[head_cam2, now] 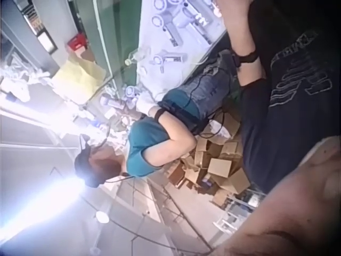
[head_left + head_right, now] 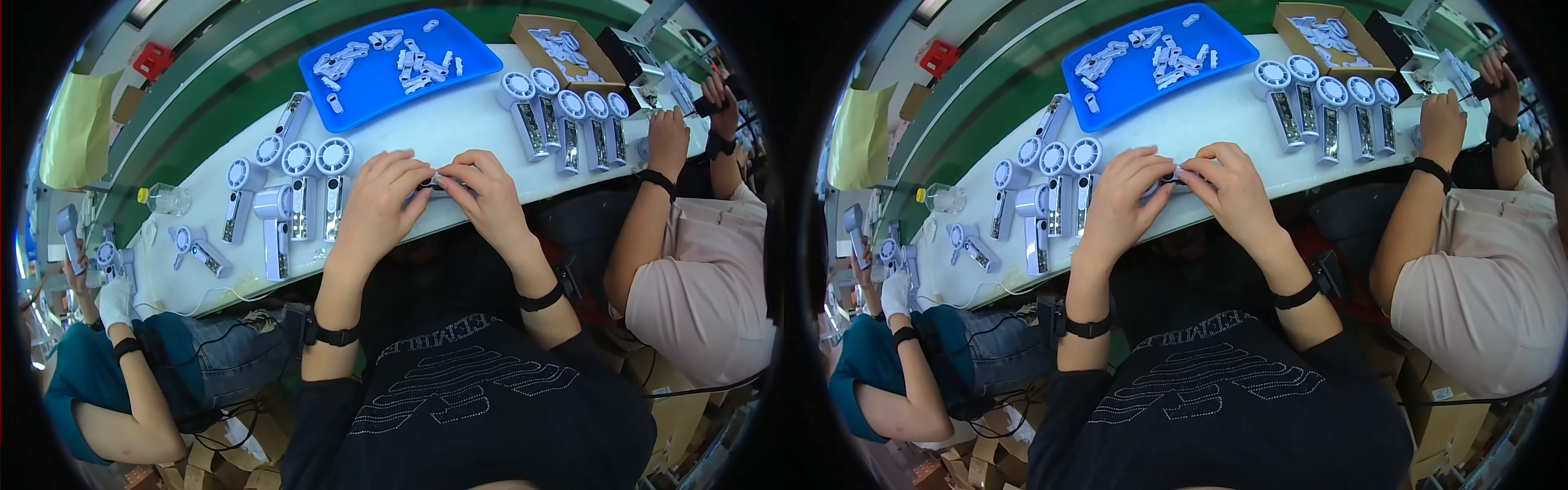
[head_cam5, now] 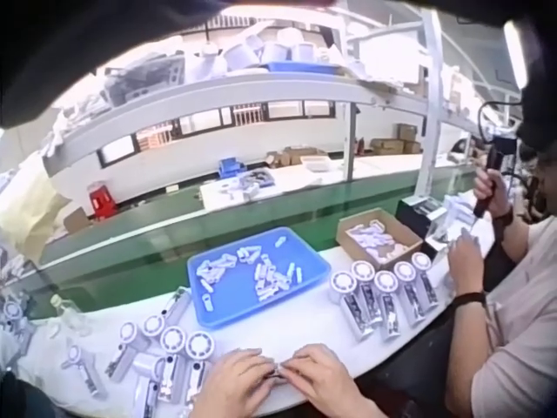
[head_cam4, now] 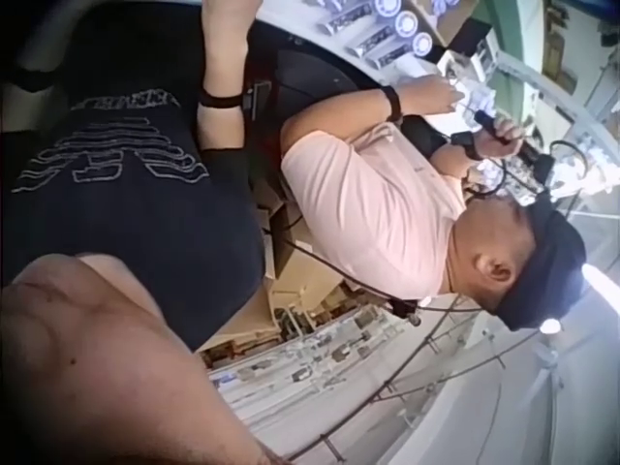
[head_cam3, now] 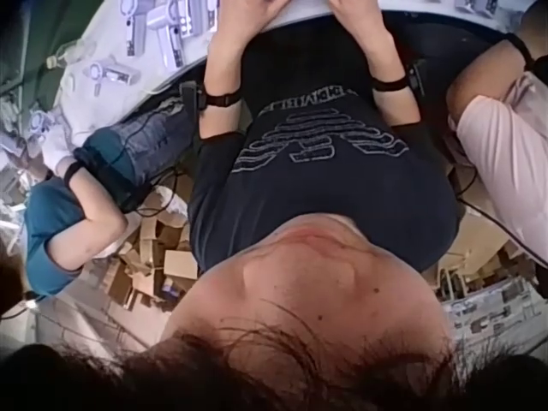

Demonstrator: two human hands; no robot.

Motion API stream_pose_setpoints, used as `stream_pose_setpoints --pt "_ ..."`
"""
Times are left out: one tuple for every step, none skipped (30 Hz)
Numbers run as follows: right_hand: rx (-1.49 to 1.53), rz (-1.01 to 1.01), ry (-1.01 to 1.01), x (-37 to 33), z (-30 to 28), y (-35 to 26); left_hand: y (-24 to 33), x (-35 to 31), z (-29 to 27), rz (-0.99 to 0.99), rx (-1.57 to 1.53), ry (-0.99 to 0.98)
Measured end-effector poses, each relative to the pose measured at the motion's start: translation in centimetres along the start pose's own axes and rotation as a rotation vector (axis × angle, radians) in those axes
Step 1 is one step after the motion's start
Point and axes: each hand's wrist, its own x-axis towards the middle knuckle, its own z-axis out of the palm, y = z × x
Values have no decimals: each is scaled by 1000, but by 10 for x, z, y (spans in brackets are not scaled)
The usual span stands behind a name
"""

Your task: Assembling small white plastic device components by hand at a factory workbench.

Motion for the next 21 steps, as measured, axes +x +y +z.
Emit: stream_pose_setpoints --pt "17 1 -14 0 0 0 -4 1 1 -18 -56 -37" --pt "30 5 -24 0 -1 0 -7 3 2 -32 -116 -76" --pt "44 8 -36 0 -2 1 -9 4 2 -27 -121 -78" --pt "40 12 -33 0 -3 2 -12 4 2 1 -122 -76" --pt "92 18 -36 0 -4 2 -14 4 2 28 -123 -75" --pt "144 24 -39 0 -4 2 -16 4 3 54 -123 -72" --pt "198 31 -45 -1 -5 3 -15 4 4 53 -128 -75" --pt "196 35 -46 -1 -6 4 -14 3 6 39 -132 -51" --pt "167 3 -54 0 -8 4 -12 3 7 25 -136 -27" --pt "138 -28 -62 1 -9 5 -11 2 9 11 -140 -3" --pt "110 -60 -70 2 -10 6 -11 0 10 10 -143 -6" --pt "111 -58 -71 3 -11 8 -12 -1 11 34 -146 5" --pt "102 -96 -81 3 -12 9 -13 -3 11 58 -148 15" --pt "93 -134 -90 3 -13 11 -14 -4 11 81 -151 25" --pt "84 -172 -100 3 -13 12 -16 -4 11 80 -153 22" --pt "84 -168 -101 2 -12 12 -17 -5 10 77 -139 16" --pt "117 -135 -96 2 -11 11 -18 -4 10 76 -125 12" --pt "150 -103 -90 1 -9 11 -18 -3 10 74 -111 7" --pt "183 -70 -85 0 -7 10 -17 -3 10 74 -112 4" --pt "184 -67 -84 -2 -5 9 -16 -2 10 64 -106 -6" --pt "176 -43 -52 -5 -3 7 -15 -2 10 54 -99 -18"
